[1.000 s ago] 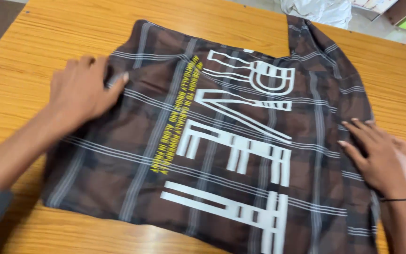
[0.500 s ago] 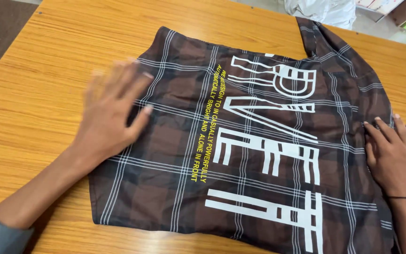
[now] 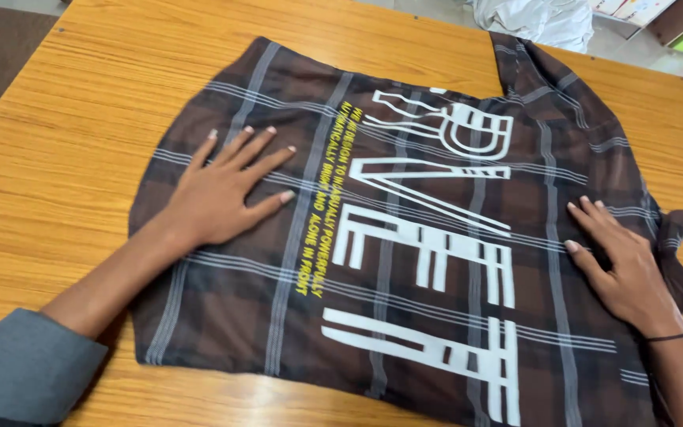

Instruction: Folding a brown plaid shirt and placing it into a plastic bag.

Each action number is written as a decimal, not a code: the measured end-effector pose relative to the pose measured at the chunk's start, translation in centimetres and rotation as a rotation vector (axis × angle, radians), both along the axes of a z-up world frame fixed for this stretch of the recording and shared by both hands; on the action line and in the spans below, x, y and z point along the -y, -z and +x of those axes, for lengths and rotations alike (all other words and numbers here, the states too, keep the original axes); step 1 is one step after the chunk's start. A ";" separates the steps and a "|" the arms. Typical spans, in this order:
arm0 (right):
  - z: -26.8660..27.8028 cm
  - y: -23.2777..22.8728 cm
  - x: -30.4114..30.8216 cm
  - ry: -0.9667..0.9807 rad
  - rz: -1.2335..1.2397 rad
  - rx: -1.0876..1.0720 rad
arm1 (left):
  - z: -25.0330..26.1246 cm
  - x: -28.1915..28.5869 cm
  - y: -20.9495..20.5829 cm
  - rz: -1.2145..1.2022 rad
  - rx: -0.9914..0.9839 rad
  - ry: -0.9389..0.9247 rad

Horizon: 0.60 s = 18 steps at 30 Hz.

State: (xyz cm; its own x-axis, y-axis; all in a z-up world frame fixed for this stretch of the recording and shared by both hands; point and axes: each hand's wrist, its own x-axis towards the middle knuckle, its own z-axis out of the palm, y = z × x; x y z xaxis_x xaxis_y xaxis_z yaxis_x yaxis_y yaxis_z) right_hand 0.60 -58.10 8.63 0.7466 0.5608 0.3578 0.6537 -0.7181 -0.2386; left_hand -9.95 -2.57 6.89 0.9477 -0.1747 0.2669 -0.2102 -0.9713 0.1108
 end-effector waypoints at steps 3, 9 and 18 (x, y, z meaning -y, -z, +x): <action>-0.5 -0.3 1.7 0.030 -0.028 0.054 | 0.0 -0.3 -0.1 0.058 -0.022 -0.088; -0.8 0.0 3.5 0.014 -0.032 0.092 | -1.2 -0.2 -1.1 0.062 -0.092 -0.258; -2.1 0.8 4.0 0.304 -0.198 0.182 | -1.0 -1.4 -0.6 0.055 -0.044 -0.093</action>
